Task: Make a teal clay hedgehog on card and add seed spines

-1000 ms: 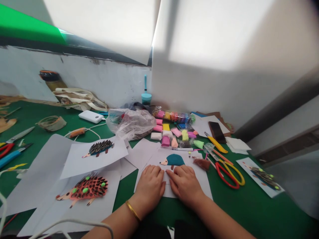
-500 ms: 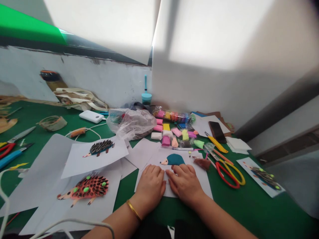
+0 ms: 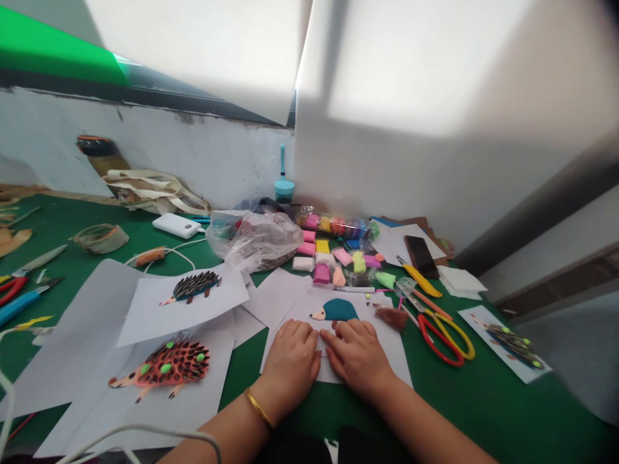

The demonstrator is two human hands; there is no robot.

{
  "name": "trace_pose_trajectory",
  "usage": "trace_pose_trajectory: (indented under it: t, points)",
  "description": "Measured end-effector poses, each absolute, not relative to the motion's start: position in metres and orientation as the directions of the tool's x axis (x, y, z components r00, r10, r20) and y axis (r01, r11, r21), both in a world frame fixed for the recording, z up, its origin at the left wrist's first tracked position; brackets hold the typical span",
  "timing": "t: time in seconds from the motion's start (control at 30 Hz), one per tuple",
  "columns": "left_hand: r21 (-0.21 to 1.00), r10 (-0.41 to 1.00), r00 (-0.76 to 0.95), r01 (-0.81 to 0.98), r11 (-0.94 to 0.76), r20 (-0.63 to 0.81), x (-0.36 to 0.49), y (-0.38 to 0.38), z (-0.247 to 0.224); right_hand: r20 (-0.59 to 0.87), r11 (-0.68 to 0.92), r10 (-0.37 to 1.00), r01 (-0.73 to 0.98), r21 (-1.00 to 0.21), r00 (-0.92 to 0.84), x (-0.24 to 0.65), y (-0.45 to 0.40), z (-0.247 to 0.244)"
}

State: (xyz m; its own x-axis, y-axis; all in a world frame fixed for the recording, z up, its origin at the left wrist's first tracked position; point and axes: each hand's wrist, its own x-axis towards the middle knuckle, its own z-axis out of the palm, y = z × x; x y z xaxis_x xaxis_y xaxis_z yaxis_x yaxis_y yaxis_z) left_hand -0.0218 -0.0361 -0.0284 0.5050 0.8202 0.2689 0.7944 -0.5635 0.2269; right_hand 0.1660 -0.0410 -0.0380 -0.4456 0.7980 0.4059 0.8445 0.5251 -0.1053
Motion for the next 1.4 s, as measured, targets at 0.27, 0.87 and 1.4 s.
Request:
trace_pose_trajectory:
  t: [0.27,0.87,1.4]
  points:
    - [0.201,0.81,0.507,0.796,-0.571,0.293,-0.0212,-0.0367,-0.0282,0.376,0.518,0.813,0.847,-0.117,-0.445,0.1667,-0.0389,-0.0387]
    - [0.201,0.825,0.504,0.807,-0.555,0.254,-0.0197,-0.0368,-0.0224,0.357,0.481,0.85,0.849,-0.22,-0.388,0.173,-0.0392,-0.0305]
    - [0.21,0.826,0.501,0.805,-0.554,0.258,-0.0202,-0.0372,-0.0237,0.348,0.489,0.848,0.844,-0.222,-0.399,0.1707,-0.0377,-0.0352]
